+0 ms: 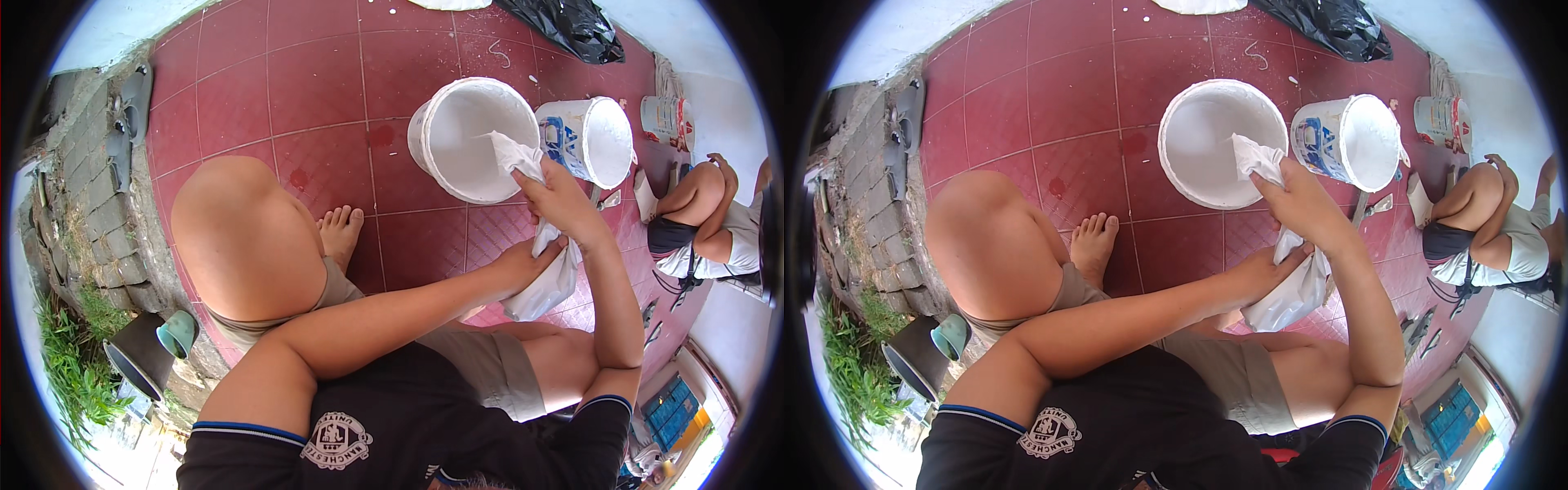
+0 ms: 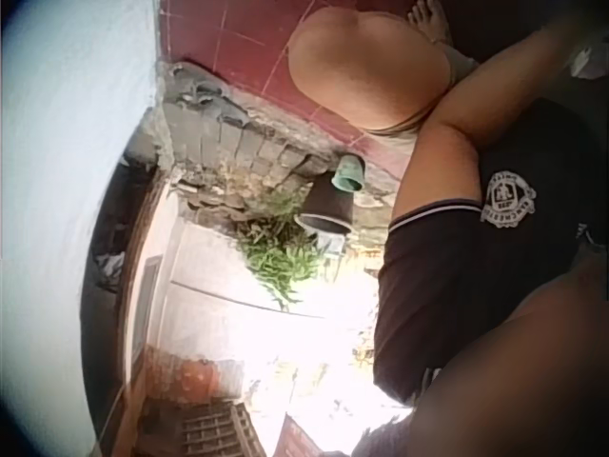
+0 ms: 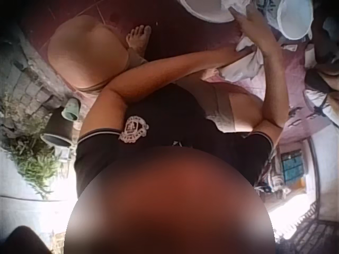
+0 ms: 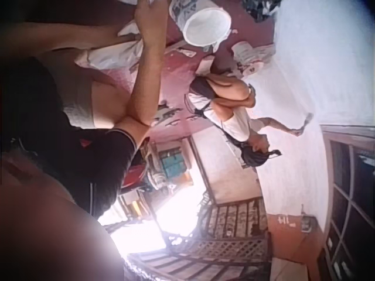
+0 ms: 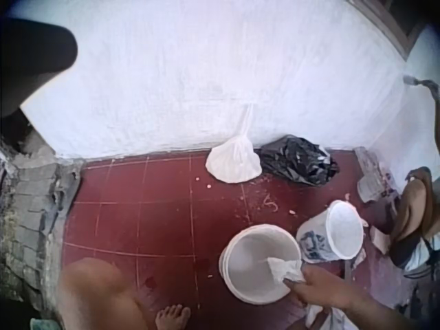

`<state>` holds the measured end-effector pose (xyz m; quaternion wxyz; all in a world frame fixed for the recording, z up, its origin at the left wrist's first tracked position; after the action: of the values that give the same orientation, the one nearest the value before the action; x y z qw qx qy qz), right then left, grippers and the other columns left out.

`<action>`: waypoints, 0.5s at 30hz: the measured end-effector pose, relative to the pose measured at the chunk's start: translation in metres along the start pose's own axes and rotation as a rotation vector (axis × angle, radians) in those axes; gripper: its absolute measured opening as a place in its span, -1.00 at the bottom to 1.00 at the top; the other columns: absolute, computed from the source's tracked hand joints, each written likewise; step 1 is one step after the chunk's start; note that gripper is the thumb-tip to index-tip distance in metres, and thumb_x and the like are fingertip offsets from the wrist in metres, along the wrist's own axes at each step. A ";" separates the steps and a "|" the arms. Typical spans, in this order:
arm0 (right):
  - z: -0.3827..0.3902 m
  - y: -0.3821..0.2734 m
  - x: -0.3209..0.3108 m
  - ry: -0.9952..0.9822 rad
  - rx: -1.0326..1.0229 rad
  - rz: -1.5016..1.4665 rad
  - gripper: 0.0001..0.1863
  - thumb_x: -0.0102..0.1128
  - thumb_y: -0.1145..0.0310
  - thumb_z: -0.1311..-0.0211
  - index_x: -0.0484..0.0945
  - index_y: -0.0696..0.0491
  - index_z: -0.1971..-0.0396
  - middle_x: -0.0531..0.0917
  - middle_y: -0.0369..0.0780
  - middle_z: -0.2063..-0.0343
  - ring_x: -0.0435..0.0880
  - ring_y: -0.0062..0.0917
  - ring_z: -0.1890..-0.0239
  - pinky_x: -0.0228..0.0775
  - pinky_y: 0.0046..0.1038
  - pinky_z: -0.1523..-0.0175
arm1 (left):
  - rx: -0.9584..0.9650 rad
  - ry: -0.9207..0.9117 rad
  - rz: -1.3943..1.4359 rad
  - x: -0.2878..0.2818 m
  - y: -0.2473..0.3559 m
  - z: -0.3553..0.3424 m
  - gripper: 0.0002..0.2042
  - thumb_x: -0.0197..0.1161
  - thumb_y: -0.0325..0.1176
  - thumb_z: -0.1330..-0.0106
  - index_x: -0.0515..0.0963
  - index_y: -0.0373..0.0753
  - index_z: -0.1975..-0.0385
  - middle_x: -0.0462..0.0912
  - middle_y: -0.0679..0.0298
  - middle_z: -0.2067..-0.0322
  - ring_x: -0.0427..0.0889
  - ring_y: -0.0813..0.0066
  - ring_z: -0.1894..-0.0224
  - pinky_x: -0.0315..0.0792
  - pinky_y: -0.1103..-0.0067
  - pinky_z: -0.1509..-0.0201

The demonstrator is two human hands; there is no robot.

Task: The person mixes paint in a bucket using a wooden stick, adds white powder from a plastic bag, and incorporates additional green liquid from a small container.

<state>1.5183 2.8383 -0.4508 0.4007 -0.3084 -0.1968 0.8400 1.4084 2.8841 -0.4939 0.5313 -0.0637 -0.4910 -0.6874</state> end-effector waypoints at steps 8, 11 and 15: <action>0.000 -0.001 -0.004 0.084 -0.025 0.023 -0.68 0.02 0.21 -0.44 0.56 0.15 0.08 0.51 -0.33 0.62 0.48 -0.63 0.68 0.37 -0.49 0.50 | 0.045 0.009 0.004 0.003 0.002 -0.002 -0.29 -0.13 0.35 -0.44 0.56 -0.27 -0.02 0.70 0.11 0.24 0.69 0.28 0.20 0.51 0.42 0.11; 0.002 -0.006 -0.007 0.136 0.001 0.048 -0.70 0.01 0.24 -0.42 0.58 0.14 0.09 0.55 -0.29 0.58 0.50 -0.61 0.67 0.38 -0.47 0.49 | 0.050 0.025 0.011 0.002 -0.001 -0.005 -0.29 -0.12 0.35 -0.44 0.56 -0.27 -0.01 0.70 0.11 0.23 0.69 0.28 0.19 0.51 0.42 0.10; -0.001 0.000 -0.015 0.105 0.039 0.060 -0.66 0.03 0.24 -0.39 0.57 0.18 0.05 0.58 -0.26 0.55 0.53 -0.62 0.65 0.38 -0.49 0.48 | 0.028 -0.019 0.034 0.006 0.002 -0.005 -0.30 -0.12 0.35 -0.43 0.56 -0.25 -0.03 0.70 0.10 0.21 0.70 0.27 0.17 0.51 0.42 0.09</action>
<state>1.5260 2.8262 -0.4459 0.3912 -0.3499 -0.1496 0.8380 1.4094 2.8765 -0.4920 0.5389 -0.0712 -0.5047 -0.6707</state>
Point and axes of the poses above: each hand's wrist, its own z-axis away from the middle knuckle, its own x-axis out of the palm, y = z × x, the point moved 6 cm from there along -z, towards the middle knuckle
